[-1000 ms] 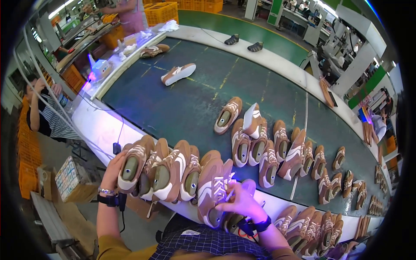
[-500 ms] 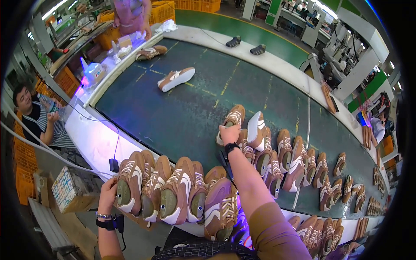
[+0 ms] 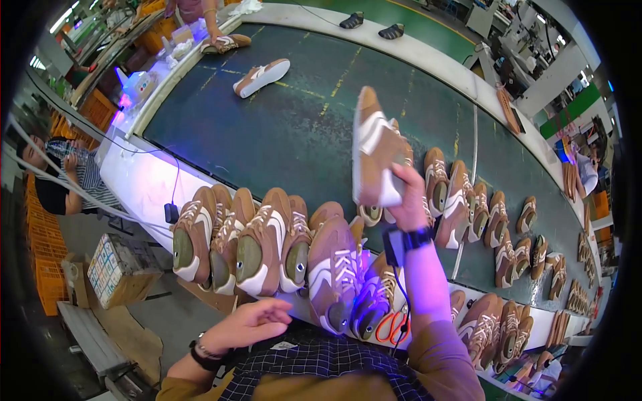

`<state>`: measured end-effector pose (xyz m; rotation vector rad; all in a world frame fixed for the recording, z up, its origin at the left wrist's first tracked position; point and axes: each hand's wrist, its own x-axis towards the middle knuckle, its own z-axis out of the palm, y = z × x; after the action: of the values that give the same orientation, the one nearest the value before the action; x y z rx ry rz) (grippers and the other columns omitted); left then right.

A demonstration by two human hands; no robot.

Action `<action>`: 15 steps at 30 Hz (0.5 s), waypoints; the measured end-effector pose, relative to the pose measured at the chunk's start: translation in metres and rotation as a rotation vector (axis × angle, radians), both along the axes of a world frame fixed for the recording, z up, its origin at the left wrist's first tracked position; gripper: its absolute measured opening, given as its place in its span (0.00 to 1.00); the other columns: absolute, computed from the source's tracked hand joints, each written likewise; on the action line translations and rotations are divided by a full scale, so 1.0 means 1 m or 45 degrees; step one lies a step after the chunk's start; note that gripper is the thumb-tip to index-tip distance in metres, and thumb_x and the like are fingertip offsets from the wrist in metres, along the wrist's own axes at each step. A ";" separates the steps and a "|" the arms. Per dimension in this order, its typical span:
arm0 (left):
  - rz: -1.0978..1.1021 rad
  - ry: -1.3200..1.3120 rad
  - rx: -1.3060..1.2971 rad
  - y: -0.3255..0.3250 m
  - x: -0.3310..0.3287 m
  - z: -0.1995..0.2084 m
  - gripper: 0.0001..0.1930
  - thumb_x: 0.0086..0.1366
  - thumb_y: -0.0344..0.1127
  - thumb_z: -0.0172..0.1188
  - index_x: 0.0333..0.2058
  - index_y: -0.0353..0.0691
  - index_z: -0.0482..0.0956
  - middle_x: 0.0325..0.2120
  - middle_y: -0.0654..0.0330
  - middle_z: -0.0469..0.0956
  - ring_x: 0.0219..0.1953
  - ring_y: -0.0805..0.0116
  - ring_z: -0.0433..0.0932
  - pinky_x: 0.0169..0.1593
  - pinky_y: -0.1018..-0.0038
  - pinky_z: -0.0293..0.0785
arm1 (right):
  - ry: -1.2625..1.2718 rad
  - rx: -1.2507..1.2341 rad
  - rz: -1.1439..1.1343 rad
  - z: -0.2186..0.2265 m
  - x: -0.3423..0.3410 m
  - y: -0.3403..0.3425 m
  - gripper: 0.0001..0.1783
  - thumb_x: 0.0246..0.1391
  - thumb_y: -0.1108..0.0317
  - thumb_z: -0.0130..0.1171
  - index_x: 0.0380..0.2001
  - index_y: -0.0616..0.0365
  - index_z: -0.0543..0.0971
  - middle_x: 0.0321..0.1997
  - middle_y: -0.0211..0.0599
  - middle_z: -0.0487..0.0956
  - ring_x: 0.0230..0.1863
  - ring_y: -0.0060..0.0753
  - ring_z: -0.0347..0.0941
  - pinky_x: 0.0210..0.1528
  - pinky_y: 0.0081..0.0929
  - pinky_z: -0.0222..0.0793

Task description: Apply adhesive or marking to the heel of shoes on a conveyor belt and organize pairs.

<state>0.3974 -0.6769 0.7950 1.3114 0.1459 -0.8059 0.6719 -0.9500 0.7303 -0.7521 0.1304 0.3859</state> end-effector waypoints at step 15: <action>0.646 -0.203 -0.050 -0.104 -0.004 -0.088 0.22 0.59 0.37 0.61 0.50 0.34 0.68 0.42 0.62 0.75 0.43 0.75 0.72 0.49 0.77 0.67 | 0.163 0.351 0.084 -0.012 -0.237 -0.116 0.45 0.31 0.64 0.57 0.59 0.64 0.58 0.52 0.52 0.70 0.52 0.52 0.69 0.57 0.43 0.64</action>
<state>0.3938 -0.7808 0.7066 1.2224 0.3187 -0.2710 0.4351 -1.0656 0.7180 -0.4604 0.1694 0.5039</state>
